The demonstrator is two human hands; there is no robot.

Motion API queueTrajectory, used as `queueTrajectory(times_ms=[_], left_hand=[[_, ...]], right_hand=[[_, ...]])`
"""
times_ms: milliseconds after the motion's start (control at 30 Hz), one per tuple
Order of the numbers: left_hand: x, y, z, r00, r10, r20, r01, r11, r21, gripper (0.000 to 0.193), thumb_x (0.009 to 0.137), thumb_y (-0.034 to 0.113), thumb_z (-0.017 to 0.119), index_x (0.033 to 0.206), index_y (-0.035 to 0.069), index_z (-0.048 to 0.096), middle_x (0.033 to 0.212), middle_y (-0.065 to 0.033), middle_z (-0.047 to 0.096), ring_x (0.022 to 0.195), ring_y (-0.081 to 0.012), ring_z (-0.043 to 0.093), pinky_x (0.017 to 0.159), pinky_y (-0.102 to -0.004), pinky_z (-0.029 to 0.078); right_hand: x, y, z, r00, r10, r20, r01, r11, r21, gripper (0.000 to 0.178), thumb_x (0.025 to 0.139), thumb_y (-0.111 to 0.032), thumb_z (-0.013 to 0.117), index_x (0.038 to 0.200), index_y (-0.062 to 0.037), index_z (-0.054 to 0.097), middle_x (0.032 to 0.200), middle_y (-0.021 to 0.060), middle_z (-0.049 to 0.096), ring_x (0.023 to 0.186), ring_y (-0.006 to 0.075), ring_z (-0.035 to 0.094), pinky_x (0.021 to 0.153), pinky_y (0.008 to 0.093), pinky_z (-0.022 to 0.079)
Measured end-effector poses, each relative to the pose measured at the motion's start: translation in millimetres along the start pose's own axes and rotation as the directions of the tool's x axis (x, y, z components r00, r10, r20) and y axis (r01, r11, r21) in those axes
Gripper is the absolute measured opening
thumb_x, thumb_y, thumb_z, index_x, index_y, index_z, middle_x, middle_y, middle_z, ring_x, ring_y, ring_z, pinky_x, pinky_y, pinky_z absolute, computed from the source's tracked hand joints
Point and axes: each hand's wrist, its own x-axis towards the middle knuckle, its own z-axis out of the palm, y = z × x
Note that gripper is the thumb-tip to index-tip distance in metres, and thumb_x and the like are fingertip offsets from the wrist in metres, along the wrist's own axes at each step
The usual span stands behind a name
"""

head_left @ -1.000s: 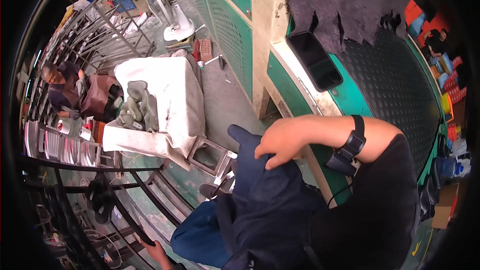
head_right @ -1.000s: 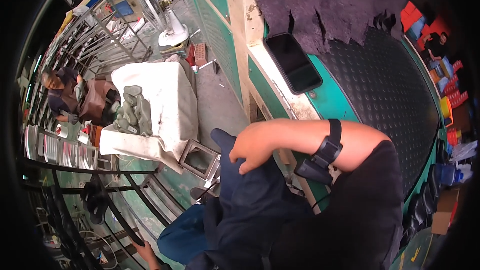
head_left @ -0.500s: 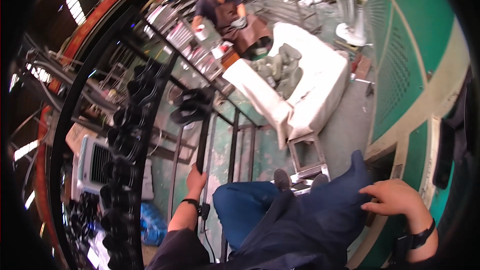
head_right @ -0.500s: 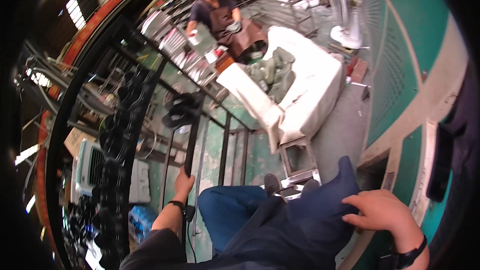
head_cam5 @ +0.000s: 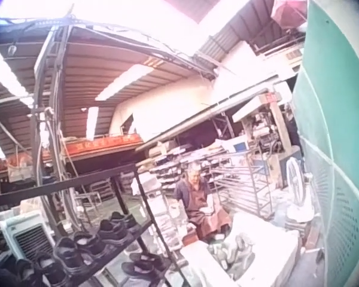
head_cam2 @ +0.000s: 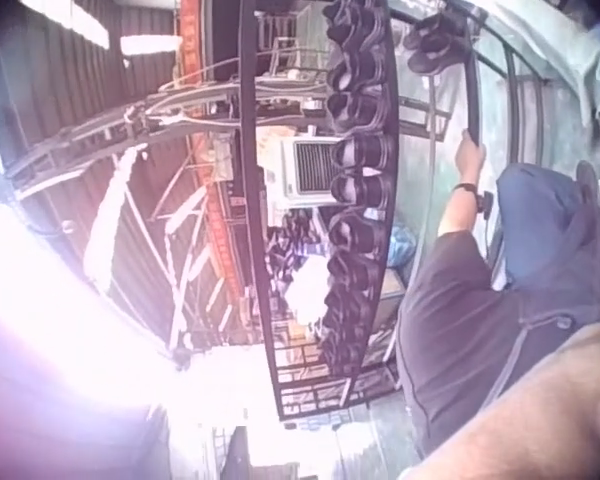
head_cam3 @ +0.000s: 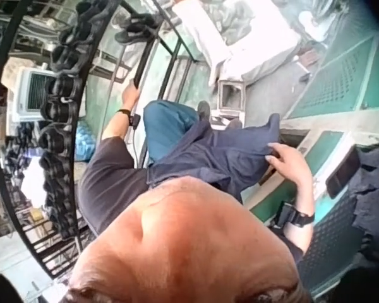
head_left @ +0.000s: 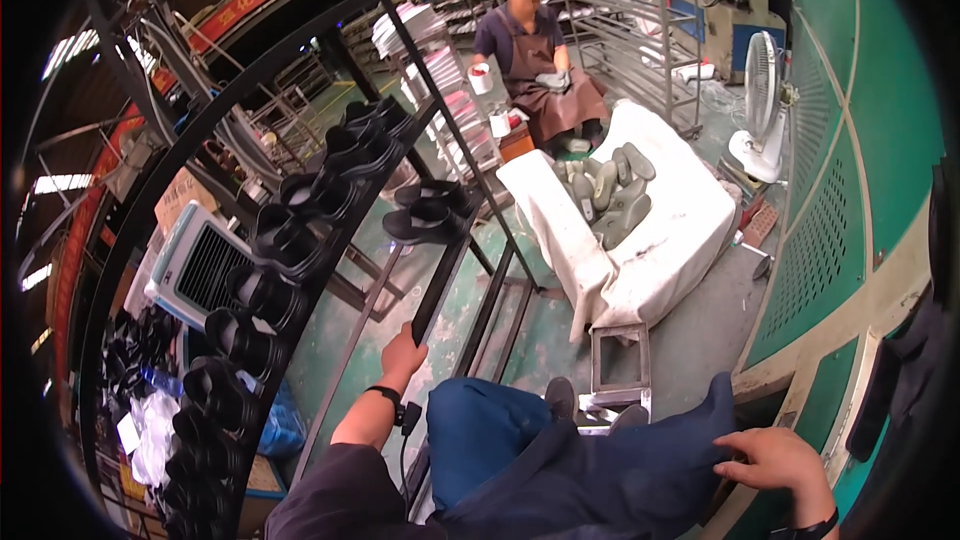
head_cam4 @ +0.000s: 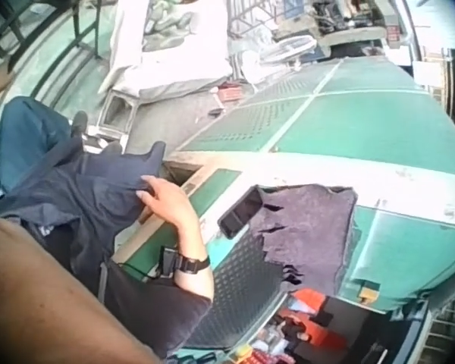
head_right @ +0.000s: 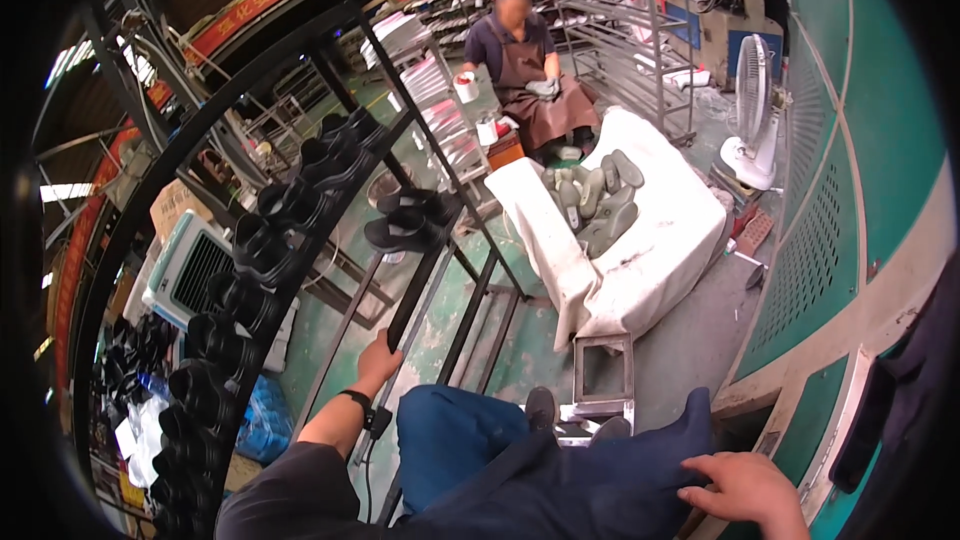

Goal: Processing and inspecting shoe components on an assembly line.

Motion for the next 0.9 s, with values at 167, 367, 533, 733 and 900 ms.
queueTrajectory(times_ms=[167, 367, 533, 733, 900], left_hand=[[0, -3, 0, 1.0, -0.016, 0.004, 0.016, 1.0, -0.01, 0.059, 0.08, 0.029, 0.063, 0.135, 0.012, 0.05, 0.095, -0.0201, 0.072, 0.087, -0.0413, 0.07, 0.075, -0.0535, 0.055], [-1, -5, -3, 1.0, -0.02, 0.024, 0.02, 0.999, -0.025, 0.06, 0.08, 0.027, 0.062, 0.137, 0.012, 0.05, 0.095, -0.0189, 0.072, 0.089, -0.0398, 0.07, 0.076, -0.0523, 0.055], [-2, -9, -2, 1.0, -0.021, 0.011, 0.022, 0.998, -0.059, 0.056, 0.08, 0.023, 0.06, 0.134, 0.011, 0.053, 0.099, -0.0219, 0.072, 0.089, -0.0413, 0.07, 0.077, -0.0527, 0.055], [-2, -11, -3, 1.0, -0.011, 0.008, 0.012, 0.994, -0.106, 0.053, 0.081, 0.022, 0.061, 0.132, 0.008, 0.052, 0.099, -0.0211, 0.072, 0.089, -0.0413, 0.07, 0.077, -0.0529, 0.056], [-4, -10, -8, 0.999, -0.022, 0.05, 0.026, 0.997, -0.077, 0.055, 0.081, 0.023, 0.061, 0.133, 0.007, 0.05, 0.1, -0.0208, 0.072, 0.09, -0.0411, 0.07, 0.077, -0.0529, 0.056]], right_hand=[[3, 0, 5, 0.998, 0.007, -0.068, -0.008, 1.0, -0.02, 0.055, 0.089, -0.048, 0.066, 0.129, -0.0096, 0.066, 0.099, 0.0165, 0.072, 0.094, 0.0349, 0.069, 0.083, 0.0428, 0.055], [2, -13, 2, 0.995, -0.051, -0.08, 0.05, 0.999, -0.017, 0.052, 0.088, -0.043, 0.072, 0.126, -0.0084, 0.067, 0.098, 0.0112, 0.075, 0.087, 0.0299, 0.072, 0.078, 0.0384, 0.057], [2, -32, -2, 0.998, 0.06, -0.029, -0.06, 0.998, 0.015, 0.053, 0.09, -0.039, 0.073, 0.132, -0.0098, 0.064, 0.104, 0.0107, 0.076, 0.081, 0.0233, 0.071, 0.075, 0.0354, 0.056], [3, -37, 0, 0.991, 0.137, -0.007, -0.136, 0.989, 0.052, 0.052, 0.092, -0.037, 0.071, 0.136, -0.01, 0.062, 0.106, 0.0105, 0.076, 0.081, 0.0194, 0.069, 0.078, 0.0328, 0.055], [2, -37, 0, 0.992, 0.126, -0.02, -0.125, 0.991, 0.041, 0.051, 0.092, -0.037, 0.071, 0.134, -0.0103, 0.062, 0.106, 0.0098, 0.076, 0.086, 0.0216, 0.071, 0.081, 0.0333, 0.055]])
